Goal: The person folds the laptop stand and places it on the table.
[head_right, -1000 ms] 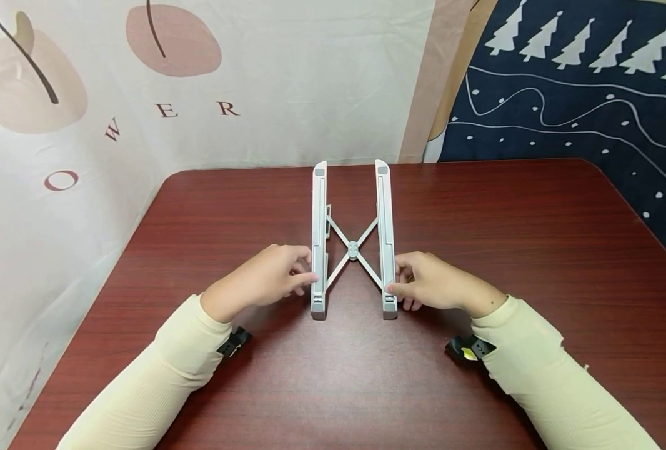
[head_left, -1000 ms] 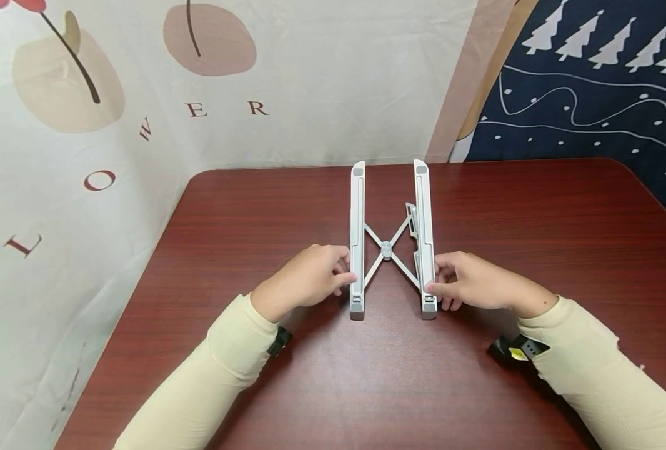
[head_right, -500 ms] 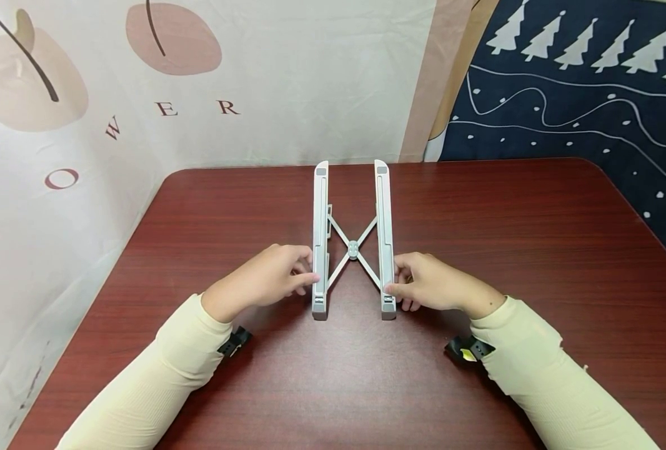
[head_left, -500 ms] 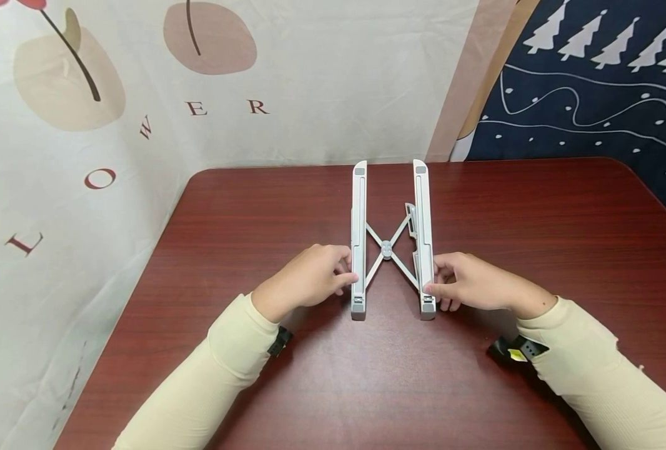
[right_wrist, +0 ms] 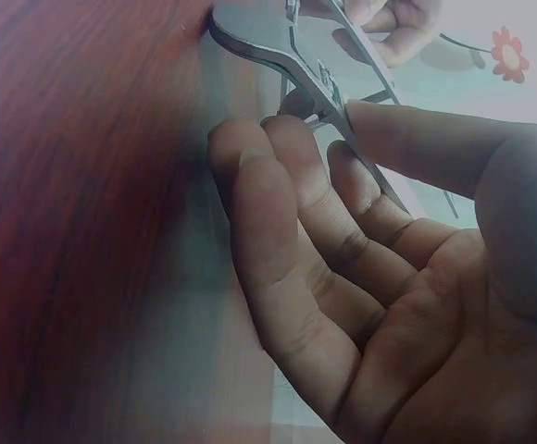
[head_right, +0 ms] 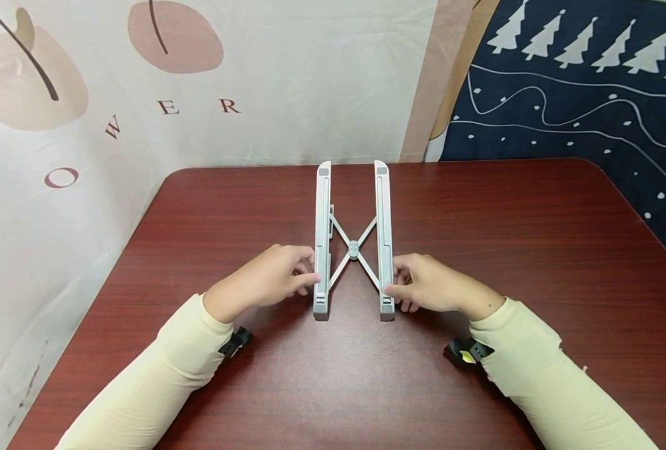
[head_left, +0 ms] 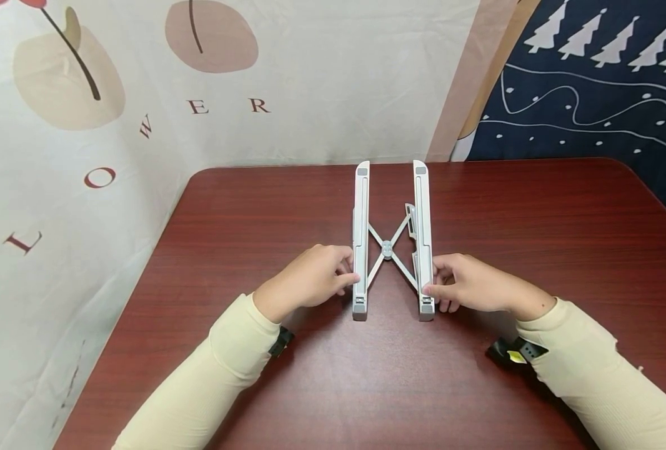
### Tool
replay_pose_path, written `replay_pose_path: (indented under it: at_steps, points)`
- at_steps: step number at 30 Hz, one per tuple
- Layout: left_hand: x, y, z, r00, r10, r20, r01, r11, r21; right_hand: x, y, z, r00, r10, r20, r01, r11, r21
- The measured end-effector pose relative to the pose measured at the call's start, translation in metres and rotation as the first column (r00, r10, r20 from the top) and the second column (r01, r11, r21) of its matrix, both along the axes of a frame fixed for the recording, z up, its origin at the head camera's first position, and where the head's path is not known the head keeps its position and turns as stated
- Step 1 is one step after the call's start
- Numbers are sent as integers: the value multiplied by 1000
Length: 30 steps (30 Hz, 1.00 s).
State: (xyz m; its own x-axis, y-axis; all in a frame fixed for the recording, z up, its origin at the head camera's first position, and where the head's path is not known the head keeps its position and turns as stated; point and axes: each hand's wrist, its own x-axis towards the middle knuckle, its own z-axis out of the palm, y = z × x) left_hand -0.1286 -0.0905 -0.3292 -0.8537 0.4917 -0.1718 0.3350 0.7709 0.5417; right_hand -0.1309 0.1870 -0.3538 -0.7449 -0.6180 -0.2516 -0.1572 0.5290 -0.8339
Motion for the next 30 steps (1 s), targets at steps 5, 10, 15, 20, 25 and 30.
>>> replay_pose_path:
  at_steps: [5, 10, 15, 20, 25, 30]
  points:
    - [0, 1, 0, 1000, 1, 3, -1, 1000, 2, 1, -1, 1, 1000, 5, -3, -5, 1000, 3]
    - [1, 2, 1, 1000, -1, 3, 1, 1000, 1, 1, -2, 2, 1000, 11, -3, -11, 1000, 2]
    - [2, 2, 1, 1000, -5, -4, 5, 1000, -1, 2, -2, 2, 1000, 12, -4, -12, 1000, 5]
    - [2, 2, 0, 1000, -10, -16, 10, 1000, -1, 2, -3, 1, 1000, 12, -11, -12, 1000, 11]
    - [2, 3, -1, 999, -16, -30, 16, 1000, -8, 2, -3, 2, 1000, 7, -12, -7, 1000, 14]
    - [2, 2, -1, 999, -24, -40, 23, 1000, -13, 3, -4, 2, 1000, 9, -24, -9, 1000, 15]
